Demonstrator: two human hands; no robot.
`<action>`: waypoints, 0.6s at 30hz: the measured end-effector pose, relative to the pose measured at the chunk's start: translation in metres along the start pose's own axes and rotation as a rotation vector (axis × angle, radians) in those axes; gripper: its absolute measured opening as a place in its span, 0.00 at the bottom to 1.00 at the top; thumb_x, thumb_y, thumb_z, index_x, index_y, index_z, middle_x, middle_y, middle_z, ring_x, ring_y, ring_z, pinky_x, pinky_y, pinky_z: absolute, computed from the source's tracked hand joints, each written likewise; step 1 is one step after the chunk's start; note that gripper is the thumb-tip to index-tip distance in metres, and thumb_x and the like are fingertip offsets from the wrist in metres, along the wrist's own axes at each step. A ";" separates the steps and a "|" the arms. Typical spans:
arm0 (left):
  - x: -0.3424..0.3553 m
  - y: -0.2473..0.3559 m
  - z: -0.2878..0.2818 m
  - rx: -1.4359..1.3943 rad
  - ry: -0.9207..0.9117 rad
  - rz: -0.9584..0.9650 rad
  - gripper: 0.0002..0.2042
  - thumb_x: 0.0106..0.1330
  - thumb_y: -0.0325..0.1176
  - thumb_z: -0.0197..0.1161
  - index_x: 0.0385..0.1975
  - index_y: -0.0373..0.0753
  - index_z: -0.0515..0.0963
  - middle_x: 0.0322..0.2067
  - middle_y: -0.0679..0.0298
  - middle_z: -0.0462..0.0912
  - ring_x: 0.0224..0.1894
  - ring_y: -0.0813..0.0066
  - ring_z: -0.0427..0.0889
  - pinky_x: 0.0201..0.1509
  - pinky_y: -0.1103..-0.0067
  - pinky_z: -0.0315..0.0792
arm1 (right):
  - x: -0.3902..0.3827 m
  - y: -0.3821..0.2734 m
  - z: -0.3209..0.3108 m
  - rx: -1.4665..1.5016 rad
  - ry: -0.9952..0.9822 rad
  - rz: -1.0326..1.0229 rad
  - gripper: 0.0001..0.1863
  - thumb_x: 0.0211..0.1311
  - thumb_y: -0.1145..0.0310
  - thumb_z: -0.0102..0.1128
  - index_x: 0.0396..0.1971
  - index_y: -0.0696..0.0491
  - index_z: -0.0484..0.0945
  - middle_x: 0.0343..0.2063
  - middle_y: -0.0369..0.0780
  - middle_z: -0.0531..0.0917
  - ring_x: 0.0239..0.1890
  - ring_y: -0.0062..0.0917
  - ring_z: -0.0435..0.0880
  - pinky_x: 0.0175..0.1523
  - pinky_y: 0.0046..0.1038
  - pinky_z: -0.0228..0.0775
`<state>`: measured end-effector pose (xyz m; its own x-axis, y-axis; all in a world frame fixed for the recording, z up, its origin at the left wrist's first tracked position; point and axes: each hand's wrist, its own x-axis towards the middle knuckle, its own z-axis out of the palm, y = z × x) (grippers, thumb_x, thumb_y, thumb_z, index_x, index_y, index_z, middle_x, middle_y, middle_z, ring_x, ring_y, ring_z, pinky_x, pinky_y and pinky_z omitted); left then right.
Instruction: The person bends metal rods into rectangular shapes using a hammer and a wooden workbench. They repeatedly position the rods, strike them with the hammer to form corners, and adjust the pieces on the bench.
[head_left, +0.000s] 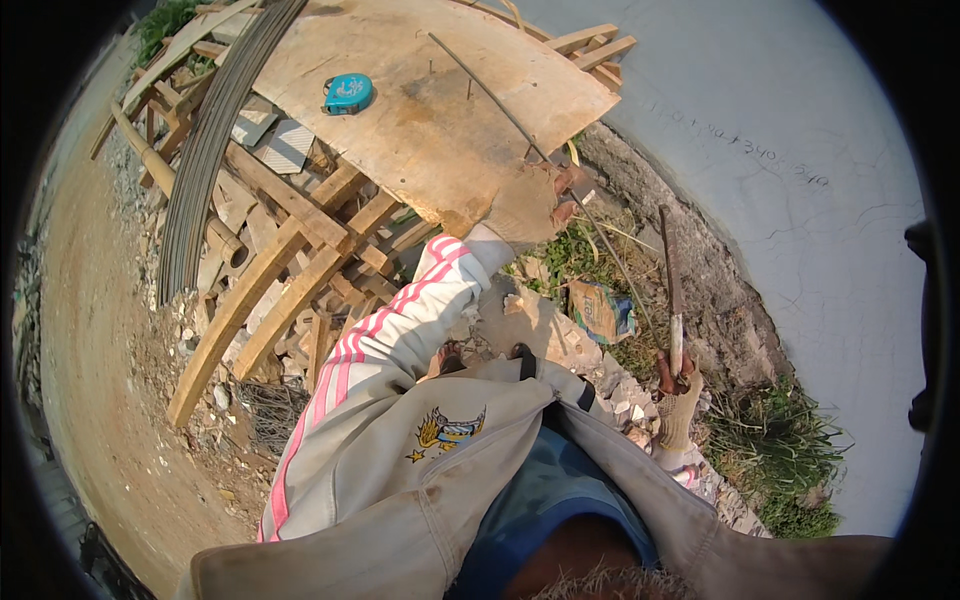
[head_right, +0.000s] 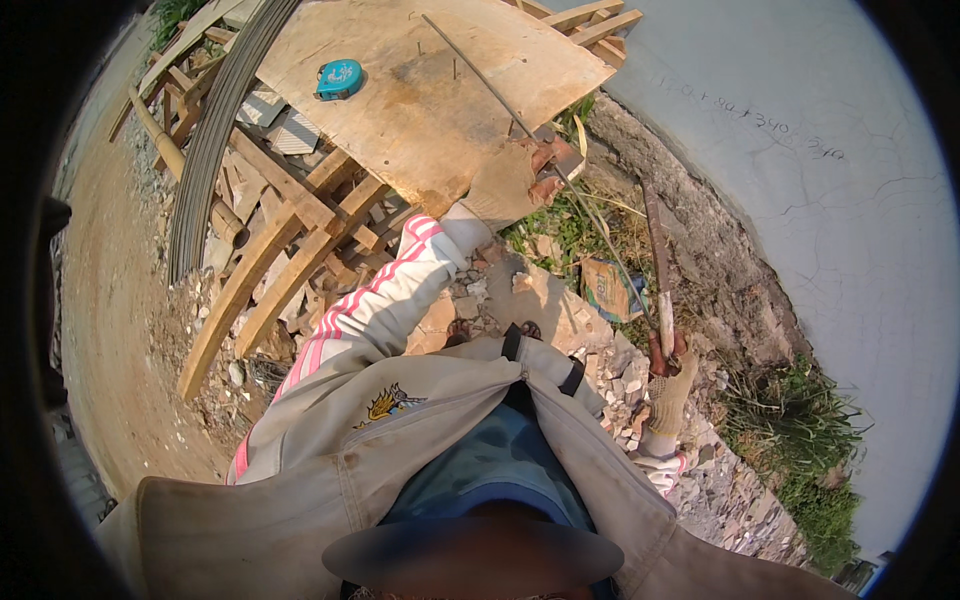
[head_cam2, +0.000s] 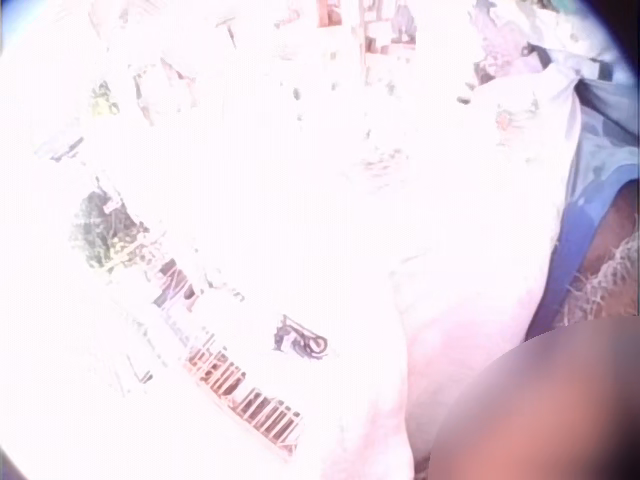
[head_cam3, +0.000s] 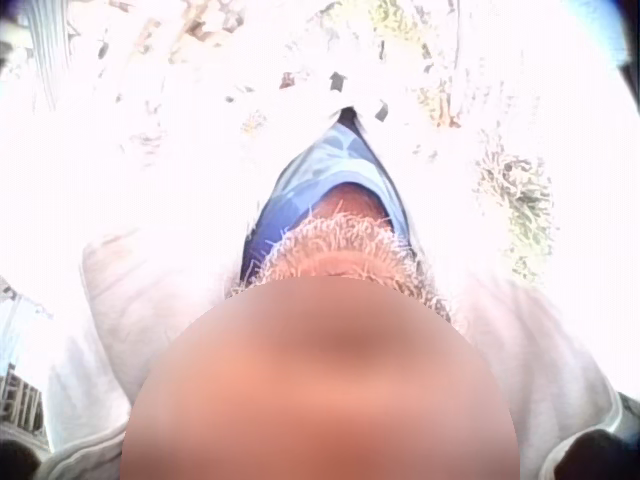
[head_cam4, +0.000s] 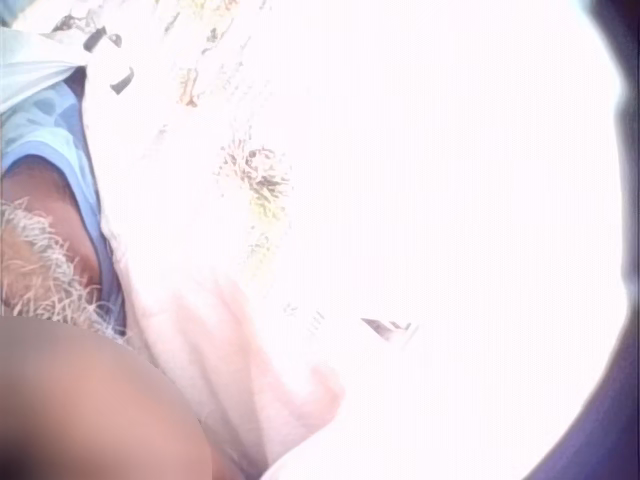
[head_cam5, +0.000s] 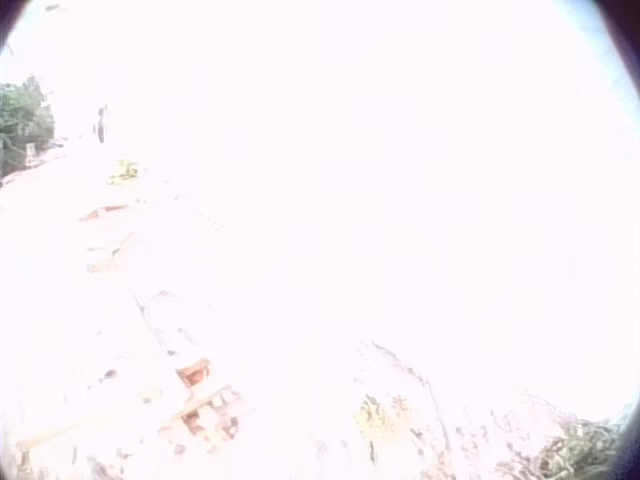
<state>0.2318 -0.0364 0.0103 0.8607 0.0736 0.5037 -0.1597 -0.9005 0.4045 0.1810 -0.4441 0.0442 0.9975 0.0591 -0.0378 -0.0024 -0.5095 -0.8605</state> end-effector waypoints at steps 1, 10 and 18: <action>0.000 -0.001 0.002 0.006 0.029 0.020 0.27 0.67 0.47 0.60 0.63 0.40 0.72 0.57 0.52 0.77 0.58 0.47 0.76 0.61 0.58 0.71 | -0.004 -0.003 0.001 -0.057 -0.007 -0.006 0.08 0.65 0.72 0.69 0.41 0.58 0.83 0.26 0.30 0.77 0.29 0.16 0.71 0.35 0.20 0.62; 0.004 0.003 0.000 0.076 -0.028 -0.070 0.26 0.63 0.48 0.64 0.55 0.37 0.73 0.53 0.53 0.78 0.54 0.51 0.76 0.56 0.63 0.72 | -0.018 -0.009 -0.006 -0.154 -0.046 0.093 0.15 0.68 0.65 0.68 0.47 0.60 0.82 0.30 0.33 0.81 0.28 0.19 0.75 0.34 0.24 0.67; 0.016 -0.005 -0.017 0.031 -0.119 -0.036 0.24 0.61 0.41 0.64 0.54 0.35 0.72 0.45 0.51 0.80 0.48 0.46 0.78 0.50 0.61 0.75 | -0.003 -0.029 -0.039 -0.498 -0.142 -0.257 0.22 0.66 0.57 0.70 0.49 0.60 0.81 0.31 0.42 0.81 0.33 0.32 0.80 0.42 0.31 0.72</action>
<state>0.2379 -0.0240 0.0289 0.9172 0.0563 0.3945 -0.1145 -0.9110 0.3961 0.1806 -0.4630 0.0892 0.9424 0.3316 0.0431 0.3062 -0.8040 -0.5097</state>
